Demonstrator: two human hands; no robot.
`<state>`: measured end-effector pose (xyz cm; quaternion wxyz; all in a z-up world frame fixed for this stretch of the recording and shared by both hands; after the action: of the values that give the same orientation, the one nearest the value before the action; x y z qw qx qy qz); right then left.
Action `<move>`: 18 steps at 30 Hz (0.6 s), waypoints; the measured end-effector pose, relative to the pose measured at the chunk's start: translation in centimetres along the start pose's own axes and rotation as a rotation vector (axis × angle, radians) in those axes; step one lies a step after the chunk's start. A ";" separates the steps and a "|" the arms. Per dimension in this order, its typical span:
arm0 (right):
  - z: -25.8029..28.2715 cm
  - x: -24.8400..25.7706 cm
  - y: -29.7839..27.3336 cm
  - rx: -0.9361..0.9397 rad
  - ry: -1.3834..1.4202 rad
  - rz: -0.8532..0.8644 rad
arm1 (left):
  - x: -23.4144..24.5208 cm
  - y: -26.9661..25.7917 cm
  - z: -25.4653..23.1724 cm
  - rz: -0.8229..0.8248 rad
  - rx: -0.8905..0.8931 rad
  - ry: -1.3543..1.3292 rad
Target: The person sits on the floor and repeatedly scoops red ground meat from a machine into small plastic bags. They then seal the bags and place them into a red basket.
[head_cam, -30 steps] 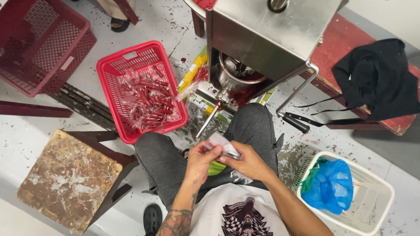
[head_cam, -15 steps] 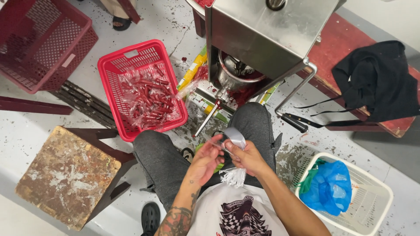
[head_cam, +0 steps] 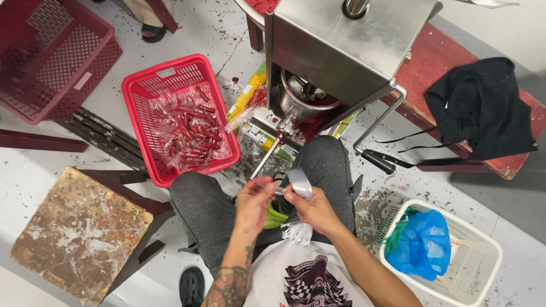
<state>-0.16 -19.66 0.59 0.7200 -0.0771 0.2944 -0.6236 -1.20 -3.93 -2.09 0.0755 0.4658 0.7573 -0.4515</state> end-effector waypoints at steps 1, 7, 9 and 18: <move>0.3 -0.5 -0.2 -0.001 -0.001 0.000 | 0.6 0.4 -0.4 -0.001 0.001 -0.001; -0.1 -0.9 0.0 -0.071 0.110 0.001 | 1.1 -0.5 -1.1 0.070 0.127 -0.042; -0.2 -0.6 0.1 -0.106 0.102 -0.025 | -0.7 -2.4 -1.2 0.294 0.114 0.046; -1.1 -0.3 0.2 -0.059 0.019 -0.063 | 3.4 2.2 3.3 -0.033 -0.075 0.138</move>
<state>-0.53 -19.03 -0.27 0.6947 -0.1017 0.3167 -0.6377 -2.37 -3.90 -7.12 0.0331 0.4799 0.7847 -0.3911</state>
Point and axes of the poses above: each hand's wrist, its own y-axis towards the middle knuckle, its own x-axis out of the back of the hand, z = x × y, the point moved 2 cm from there along y, towards the middle knuckle, and after that the axes turned 5 degrees about x, right-handed, at the moved point
